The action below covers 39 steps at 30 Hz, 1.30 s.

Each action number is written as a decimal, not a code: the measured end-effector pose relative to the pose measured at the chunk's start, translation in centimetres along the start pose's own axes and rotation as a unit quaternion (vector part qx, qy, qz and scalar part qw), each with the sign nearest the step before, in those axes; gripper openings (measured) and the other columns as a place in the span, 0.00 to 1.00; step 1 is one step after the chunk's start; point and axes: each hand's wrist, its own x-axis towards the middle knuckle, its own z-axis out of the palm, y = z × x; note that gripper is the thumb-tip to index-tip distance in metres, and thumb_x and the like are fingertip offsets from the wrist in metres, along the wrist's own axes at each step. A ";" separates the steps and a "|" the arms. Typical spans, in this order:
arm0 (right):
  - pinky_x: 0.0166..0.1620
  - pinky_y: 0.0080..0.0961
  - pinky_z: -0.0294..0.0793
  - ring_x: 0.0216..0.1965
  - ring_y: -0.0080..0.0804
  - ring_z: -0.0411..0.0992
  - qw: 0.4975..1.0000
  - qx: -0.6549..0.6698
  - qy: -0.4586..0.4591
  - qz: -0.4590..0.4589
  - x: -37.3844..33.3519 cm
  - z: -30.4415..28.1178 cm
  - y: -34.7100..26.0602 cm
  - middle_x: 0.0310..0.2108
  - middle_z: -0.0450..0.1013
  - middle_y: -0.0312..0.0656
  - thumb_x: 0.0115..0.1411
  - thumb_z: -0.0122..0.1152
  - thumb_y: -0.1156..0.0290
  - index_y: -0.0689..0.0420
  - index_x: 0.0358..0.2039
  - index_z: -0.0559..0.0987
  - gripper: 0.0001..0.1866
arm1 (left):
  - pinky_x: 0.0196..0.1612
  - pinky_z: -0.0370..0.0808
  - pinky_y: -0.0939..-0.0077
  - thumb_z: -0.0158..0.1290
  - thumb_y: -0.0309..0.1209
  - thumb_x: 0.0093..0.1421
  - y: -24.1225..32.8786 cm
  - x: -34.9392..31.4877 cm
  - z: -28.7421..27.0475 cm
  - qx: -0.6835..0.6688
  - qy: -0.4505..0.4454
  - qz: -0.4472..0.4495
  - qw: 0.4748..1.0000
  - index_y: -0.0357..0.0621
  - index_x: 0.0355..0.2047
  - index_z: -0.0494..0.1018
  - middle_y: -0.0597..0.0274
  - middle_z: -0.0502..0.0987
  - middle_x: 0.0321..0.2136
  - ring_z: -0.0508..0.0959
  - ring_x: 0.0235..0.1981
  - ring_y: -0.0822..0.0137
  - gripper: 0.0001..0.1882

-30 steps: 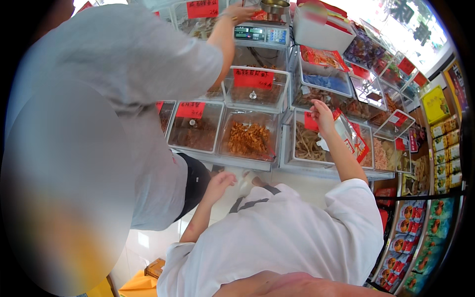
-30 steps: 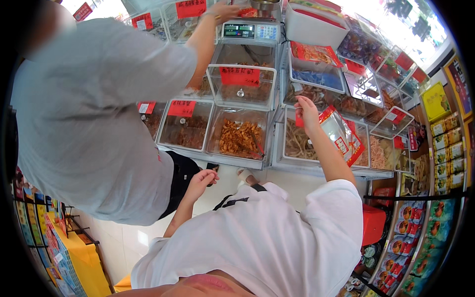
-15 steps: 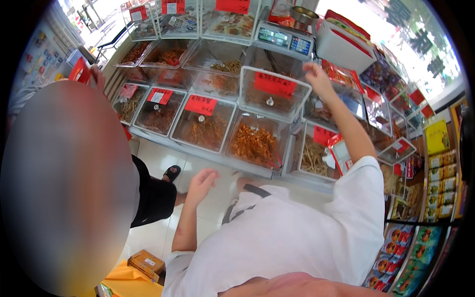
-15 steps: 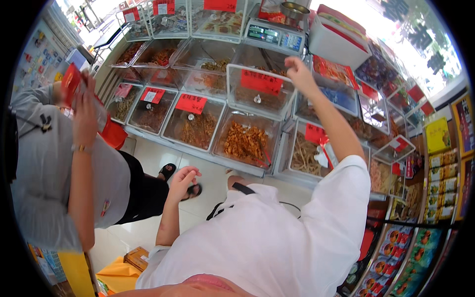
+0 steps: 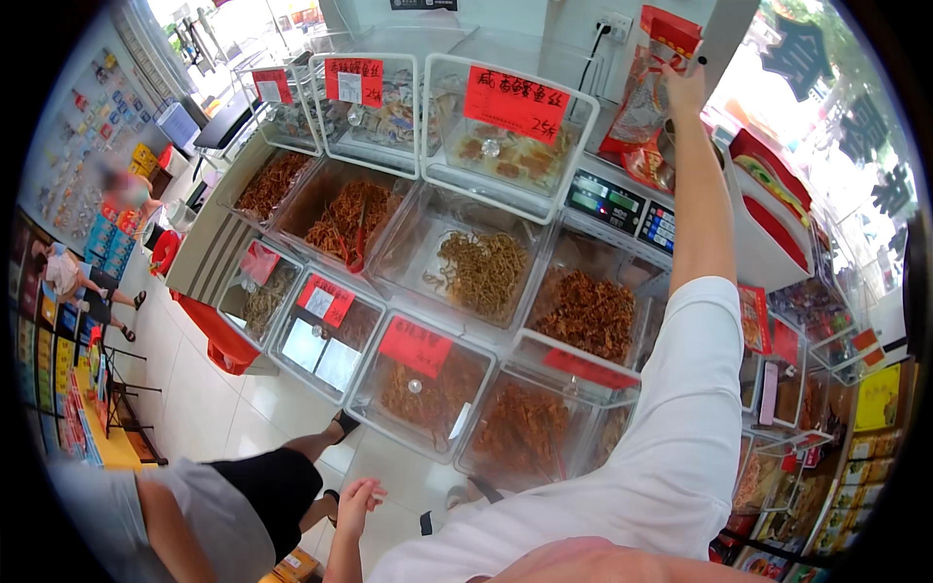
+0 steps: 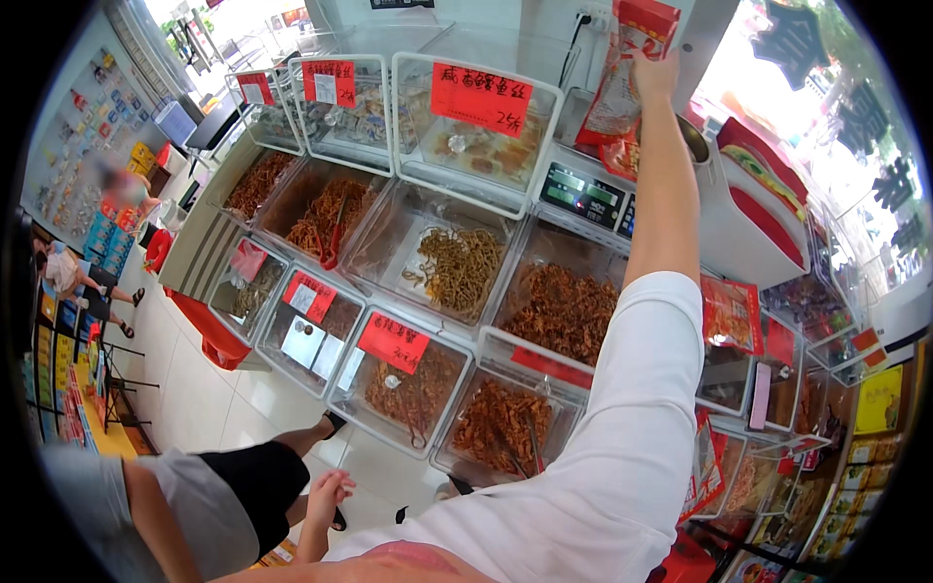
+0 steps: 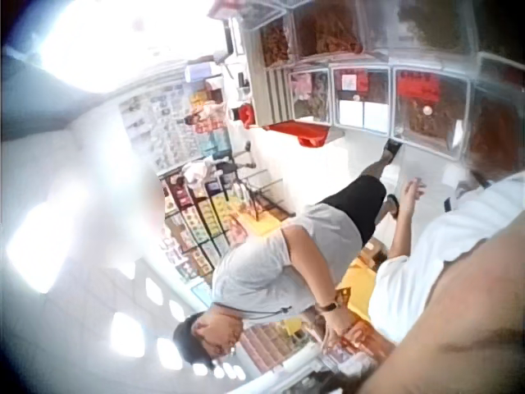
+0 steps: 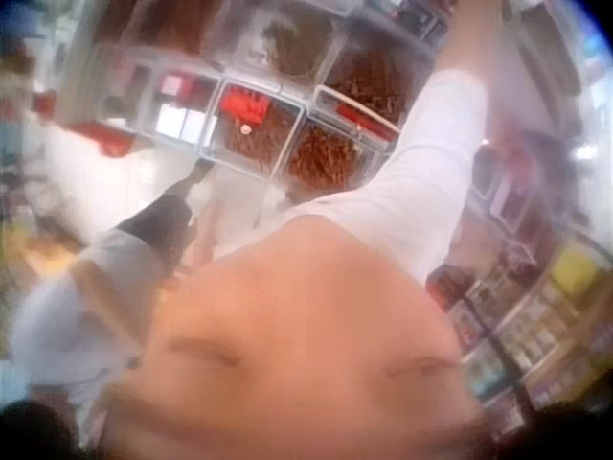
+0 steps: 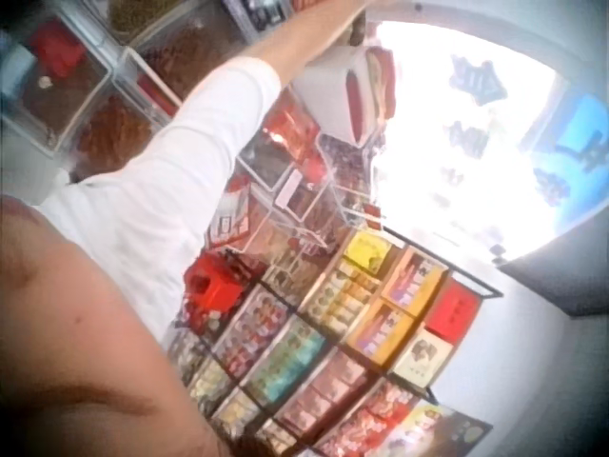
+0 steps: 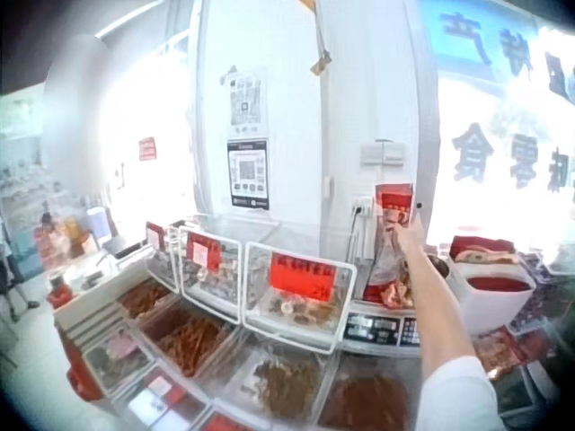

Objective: The person selects several red packages of food and uses tongs to transfer dried snacks from a transparent bin into a metal bowl, then pours the contents from the bowl into one of the red bags.

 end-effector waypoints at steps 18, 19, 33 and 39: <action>0.33 0.29 0.67 0.29 0.39 0.67 0.981 0.127 0.074 -0.124 5.9 0.5 -5.7 0.28 0.70 0.50 0.50 0.53 0.63 0.61 0.31 0.71 0.14 | 0.23 0.67 0.81 0.45 0.34 0.55 -3.0 0.0 -5.2 -0.149 0.134 -0.122 0.972 0.41 0.32 0.68 0.62 0.73 0.21 0.67 0.18 0.77 0.09; 0.31 0.29 0.66 0.27 0.39 0.68 0.982 0.092 0.101 -0.129 6.2 -1.4 -7.8 0.25 0.70 0.50 0.50 0.53 0.64 0.62 0.28 0.72 0.13 | 0.23 0.67 0.82 0.44 0.33 0.55 -2.3 0.2 -4.9 -0.126 0.123 -0.105 0.979 0.40 0.33 0.68 0.61 0.72 0.21 0.67 0.19 0.77 0.10; 0.23 0.22 0.63 0.16 0.22 0.65 0.967 0.005 -0.079 -0.242 -8.5 -23.1 -32.1 0.16 0.72 0.40 0.49 0.58 0.66 0.62 0.23 0.77 0.10 | 0.50 0.61 0.68 0.53 0.31 0.51 17.6 3.3 12.7 0.085 -0.351 0.356 0.862 0.44 0.56 0.48 0.52 0.61 0.49 0.62 0.50 0.62 0.34; 0.20 0.28 0.63 0.15 0.41 0.66 0.927 -0.093 -0.221 -0.288 -27.0 -24.7 -35.7 0.15 0.68 0.47 0.50 0.56 0.58 0.62 0.20 0.74 0.17 | 0.55 0.51 0.54 0.63 0.43 0.39 16.0 -3.7 12.0 0.035 -0.391 0.389 0.833 0.52 0.57 0.20 0.45 0.36 0.58 0.46 0.59 0.53 0.63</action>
